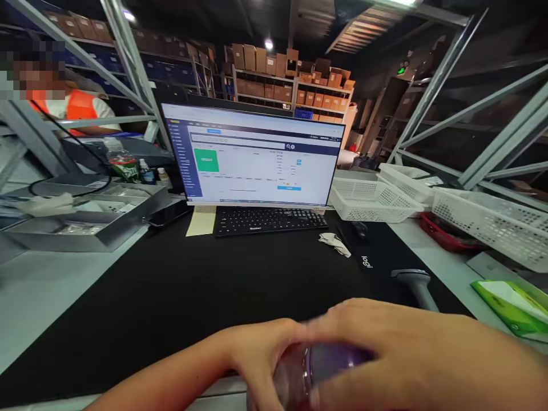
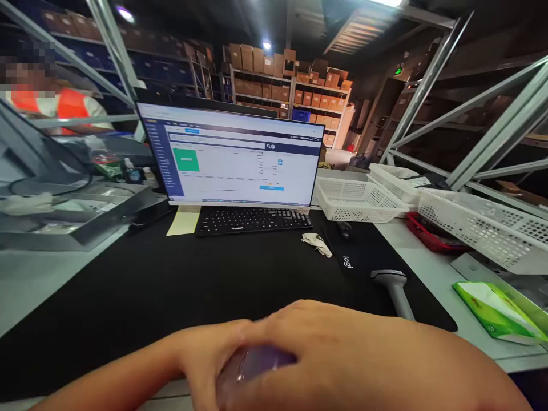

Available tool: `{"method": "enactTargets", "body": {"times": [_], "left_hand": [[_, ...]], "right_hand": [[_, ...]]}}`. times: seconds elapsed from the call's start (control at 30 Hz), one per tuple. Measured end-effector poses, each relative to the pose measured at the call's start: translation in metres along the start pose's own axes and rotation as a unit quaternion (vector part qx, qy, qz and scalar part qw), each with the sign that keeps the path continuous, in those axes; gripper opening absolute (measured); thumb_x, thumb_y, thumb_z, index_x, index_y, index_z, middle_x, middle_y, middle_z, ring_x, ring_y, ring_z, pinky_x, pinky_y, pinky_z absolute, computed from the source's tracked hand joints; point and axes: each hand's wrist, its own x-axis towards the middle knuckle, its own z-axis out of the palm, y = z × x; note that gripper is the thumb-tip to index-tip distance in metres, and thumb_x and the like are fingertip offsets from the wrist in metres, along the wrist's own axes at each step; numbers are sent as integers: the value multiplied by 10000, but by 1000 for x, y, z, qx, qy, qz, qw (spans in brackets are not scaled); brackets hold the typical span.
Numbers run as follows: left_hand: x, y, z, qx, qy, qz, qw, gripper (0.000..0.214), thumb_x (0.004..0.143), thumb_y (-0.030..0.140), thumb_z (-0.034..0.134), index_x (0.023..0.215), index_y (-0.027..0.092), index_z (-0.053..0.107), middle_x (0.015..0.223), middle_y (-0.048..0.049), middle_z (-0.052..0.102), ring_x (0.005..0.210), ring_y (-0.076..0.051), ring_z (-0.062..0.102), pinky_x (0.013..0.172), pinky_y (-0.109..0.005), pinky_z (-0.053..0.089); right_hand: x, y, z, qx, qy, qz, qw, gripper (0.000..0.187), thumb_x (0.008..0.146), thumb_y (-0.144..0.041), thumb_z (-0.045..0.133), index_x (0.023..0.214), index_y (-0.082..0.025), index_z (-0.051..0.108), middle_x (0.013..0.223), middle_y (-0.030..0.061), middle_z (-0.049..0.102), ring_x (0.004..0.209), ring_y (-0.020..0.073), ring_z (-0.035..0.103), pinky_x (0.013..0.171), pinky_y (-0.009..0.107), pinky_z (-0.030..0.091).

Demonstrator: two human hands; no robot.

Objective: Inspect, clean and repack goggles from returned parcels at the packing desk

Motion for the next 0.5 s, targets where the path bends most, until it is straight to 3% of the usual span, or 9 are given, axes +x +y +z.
{"method": "enactTargets", "body": {"times": [0.07, 0.13, 0.2, 0.27, 0.37, 0.5], "left_hand": [[6, 5, 4, 37, 57, -11, 998, 570, 477, 378, 891, 945, 177, 634, 861, 19, 664, 721, -147, 599, 654, -233, 522], [14, 9, 12, 87, 154, -31, 984, 498, 552, 310, 835, 980, 183, 613, 864, 15, 661, 706, -139, 587, 610, -215, 489], [22, 11, 21, 135, 245, -50, 959, 448, 616, 272, 776, 1020, 188, 602, 889, 5, 667, 721, -144, 594, 599, -211, 473], [29, 10, 26, 159, 286, -59, 943, 442, 645, 254, 741, 1058, 188, 598, 932, -9, 678, 758, -158, 611, 631, -226, 489], [36, 8, 23, 141, 242, -49, 959, 488, 616, 235, 756, 1078, 187, 606, 973, -10, 684, 799, -166, 621, 681, -241, 515], [43, 7, 8, 33, 74, -55, 995, 660, 500, 258, 856, 1117, 191, 632, 1029, -1, 692, 876, -191, 643, 726, -249, 535]], "right_hand": [[-7, 6, 3, -13, 30, 82, 996, 859, 801, -445, 810, 1548, -341, 399, 1553, 82, 486, 1233, 291, 627, 866, 308, 562], [-9, 16, 9, -36, 58, 188, 980, 943, 739, -619, 808, 1521, -234, 448, 1430, 165, 593, 1156, 354, 667, 848, 394, 577], [-7, 25, 16, -37, 53, 268, 961, 827, 727, -689, 776, 1369, -201, 593, 1173, 143, 725, 959, 351, 725, 756, 416, 577], [-6, 31, 20, -15, 46, 287, 957, 594, 745, -605, 800, 1193, -237, 672, 985, 63, 740, 801, 289, 721, 660, 361, 541], [-12, 31, 17, 19, 61, 235, 970, 425, 721, -374, 850, 1109, -311, 687, 1014, 0, 707, 790, 212, 688, 652, 297, 493], [-29, 22, 6, 32, 60, 141, 988, 444, 764, -259, 796, 1180, -370, 687, 1141, -2, 693, 882, 198, 680, 711, 280, 488]]}}
